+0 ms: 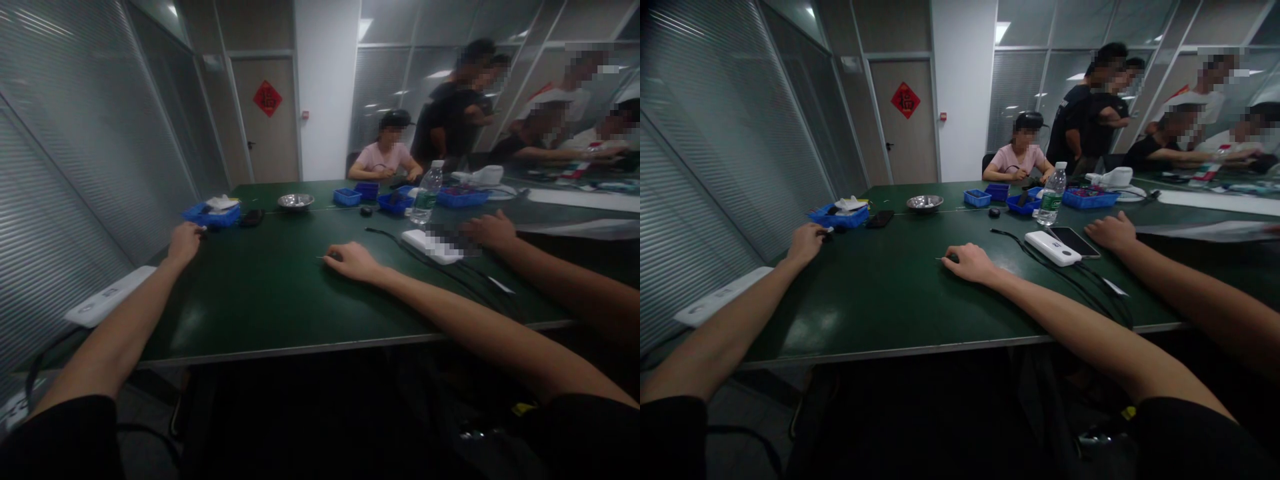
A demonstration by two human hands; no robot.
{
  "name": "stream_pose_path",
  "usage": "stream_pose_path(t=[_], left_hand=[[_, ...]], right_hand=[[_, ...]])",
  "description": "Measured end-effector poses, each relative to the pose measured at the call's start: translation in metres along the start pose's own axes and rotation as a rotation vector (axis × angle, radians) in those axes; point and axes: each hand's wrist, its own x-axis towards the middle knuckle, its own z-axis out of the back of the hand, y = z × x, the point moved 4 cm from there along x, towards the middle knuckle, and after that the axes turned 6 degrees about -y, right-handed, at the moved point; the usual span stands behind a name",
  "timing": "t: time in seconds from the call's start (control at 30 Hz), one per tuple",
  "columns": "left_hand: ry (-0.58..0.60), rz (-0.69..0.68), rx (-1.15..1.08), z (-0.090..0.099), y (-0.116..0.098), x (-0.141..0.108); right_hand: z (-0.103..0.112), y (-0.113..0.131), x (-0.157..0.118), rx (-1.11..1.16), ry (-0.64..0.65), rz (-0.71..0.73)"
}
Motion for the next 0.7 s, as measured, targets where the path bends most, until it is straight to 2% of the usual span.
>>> stream_pose_path(t=[0.4, 0.7], left_hand=[[0.041, 0.051, 0.043, 0.0002, 0.0004, -0.0065], [0.072, 0.060, -0.053, -0.0025, 0.0026, -0.0092]], right_hand=[[-0.0005, -0.0001, 0.0004, 0.006, 0.002, 0.009], [-0.0008, 0.0009, 0.0004, -0.017, -0.019, 0.020]])
